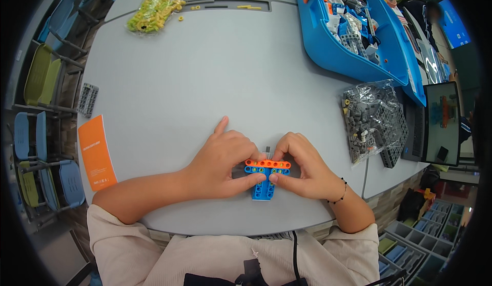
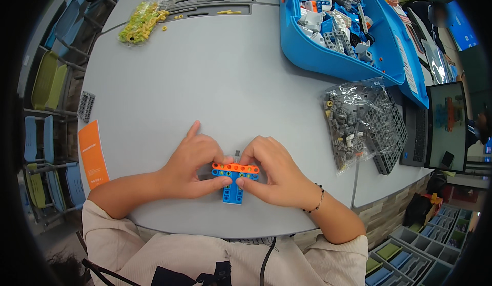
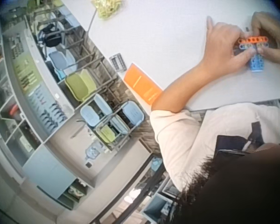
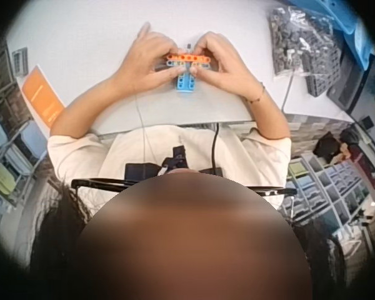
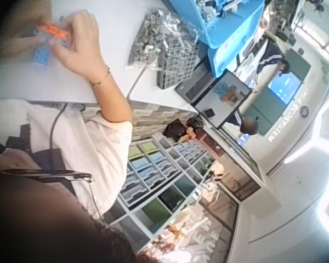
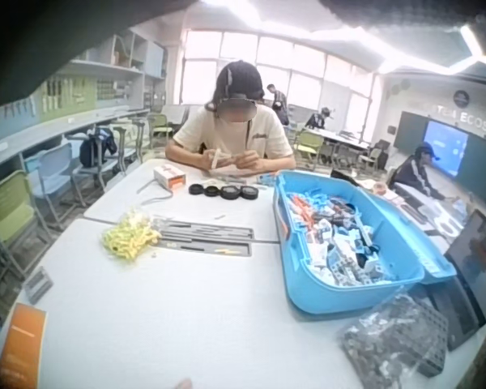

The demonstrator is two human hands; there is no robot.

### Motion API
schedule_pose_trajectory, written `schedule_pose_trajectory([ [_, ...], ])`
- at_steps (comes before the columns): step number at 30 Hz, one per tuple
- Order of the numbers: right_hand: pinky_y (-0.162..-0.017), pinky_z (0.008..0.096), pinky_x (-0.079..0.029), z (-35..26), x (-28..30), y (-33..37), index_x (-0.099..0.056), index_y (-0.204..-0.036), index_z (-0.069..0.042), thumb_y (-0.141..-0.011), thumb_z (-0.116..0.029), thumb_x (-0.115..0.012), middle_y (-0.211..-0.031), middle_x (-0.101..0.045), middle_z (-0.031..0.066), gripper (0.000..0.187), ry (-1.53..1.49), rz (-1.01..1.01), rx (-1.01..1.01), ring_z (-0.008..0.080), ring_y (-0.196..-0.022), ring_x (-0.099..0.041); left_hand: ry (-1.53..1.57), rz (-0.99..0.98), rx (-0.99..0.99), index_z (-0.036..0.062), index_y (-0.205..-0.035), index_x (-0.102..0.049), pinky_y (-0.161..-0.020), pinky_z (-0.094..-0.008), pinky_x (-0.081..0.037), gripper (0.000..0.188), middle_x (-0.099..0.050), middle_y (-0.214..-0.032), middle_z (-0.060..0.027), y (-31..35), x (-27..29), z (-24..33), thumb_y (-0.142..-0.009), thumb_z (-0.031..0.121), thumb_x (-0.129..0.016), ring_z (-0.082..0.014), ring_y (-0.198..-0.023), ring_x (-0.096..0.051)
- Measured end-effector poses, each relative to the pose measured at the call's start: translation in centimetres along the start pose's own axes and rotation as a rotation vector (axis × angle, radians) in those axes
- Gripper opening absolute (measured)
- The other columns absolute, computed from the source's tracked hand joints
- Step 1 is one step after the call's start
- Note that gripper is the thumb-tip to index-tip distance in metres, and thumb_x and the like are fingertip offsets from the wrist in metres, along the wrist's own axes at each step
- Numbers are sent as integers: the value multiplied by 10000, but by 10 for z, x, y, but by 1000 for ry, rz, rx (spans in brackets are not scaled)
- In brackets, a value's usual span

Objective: The person assembles a small Lego model by connecting blue and orange pieces on a table. They retrieve additional pieces from a blue bin, attach them to the structure, and occasionally reference a laptop screen for guidance.

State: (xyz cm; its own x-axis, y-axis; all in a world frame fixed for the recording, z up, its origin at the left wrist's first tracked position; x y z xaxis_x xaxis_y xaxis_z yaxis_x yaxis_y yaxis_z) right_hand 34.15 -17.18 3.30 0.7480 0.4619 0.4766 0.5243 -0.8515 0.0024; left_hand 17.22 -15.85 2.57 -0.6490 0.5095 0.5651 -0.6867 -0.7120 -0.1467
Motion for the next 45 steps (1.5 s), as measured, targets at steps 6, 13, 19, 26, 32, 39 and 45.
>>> schedule_pose_trajectory([
  [6, -735, 349, -375, -1, 0, 0, -504, -899, -75, -740, -184, -715, -843, -528, 64, 286, -7, -10, -4, 243, -801, -475, -7, -25, 35, 104, -859, -586, -1098, -615, -118, 297, -573, -834, -28, -1, -1, 1, -768, 343, -737, -220, -897, -554],
  [13, -791, 314, -422, 2, 5, 3, -565, -925, -53, -790, -138, -704, -891, -595, 56, 212, -152, -42, -80, 183, -844, -540, 82, -23, 82, 109, -892, -604, -1119, -592, -38, 162, -589, -855, -3, 0, 3, -1, -831, 242, -672, -186, -901, -560],
  [19, -830, 271, -461, 14, 9, 8, -586, -968, -25, -870, -74, -640, -951, -615, 31, 122, -486, 18, -232, 107, -901, -575, 252, 4, 170, 87, -1038, -581, -1132, -563, -75, 196, -606, -966, 10, 4, 5, -12, -883, 205, -596, -152, -953, -570],
  [26, -834, 301, -529, 17, 18, 9, -541, -983, -18, -889, -59, -630, -976, -590, 49, 136, -810, 260, -141, 128, -956, -596, 647, 162, 128, 55, -1270, -435, -1143, -508, -65, 441, -573, -1108, -67, 3, -4, -18, -898, 234, -590, -196, -1043, -567],
  [32, -860, 345, -538, 5, 8, 12, -534, -979, -28, -890, -50, -624, -978, -597, 63, 129, -885, 350, -11, 142, -927, -609, 370, 45, 144, 29, -1310, -418, -1157, -458, -42, 553, -601, -1115, -119, 3, -5, -15, -864, 267, -641, -226, -1111, -575],
  [39, -845, 309, -539, 8, 1, 13, -538, -1002, -25, -886, -80, -649, -978, -613, 66, 170, -852, 297, -36, 144, -922, -626, 483, 98, 256, -30, -1192, -519, -1160, -452, 25, 446, -647, -1079, -148, 8, -6, -30, -848, 225, -643, -215, -1097, -594],
  [45, -750, 254, -551, 5, -6, 7, -535, -1004, -13, -895, -85, -634, -901, -613, 56, 165, -908, 304, 45, 96, -813, -619, 584, 82, 218, -28, -1193, -536, -956, -334, -262, 455, -615, -1064, -72, 7, -8, -31, -875, 290, -610, -145, -997, -573],
])
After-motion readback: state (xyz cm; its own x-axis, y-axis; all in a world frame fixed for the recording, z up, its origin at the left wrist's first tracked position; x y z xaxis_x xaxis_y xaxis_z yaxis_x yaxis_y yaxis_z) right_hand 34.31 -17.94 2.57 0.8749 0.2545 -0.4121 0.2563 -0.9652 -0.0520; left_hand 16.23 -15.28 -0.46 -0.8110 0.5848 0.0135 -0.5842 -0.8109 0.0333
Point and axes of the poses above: each hand's wrist, its own y-axis away from the middle knuckle, its own x-axis out of the back of the hand, z = x × y, the point moved 5 cm from there along -y, towards the middle knuckle
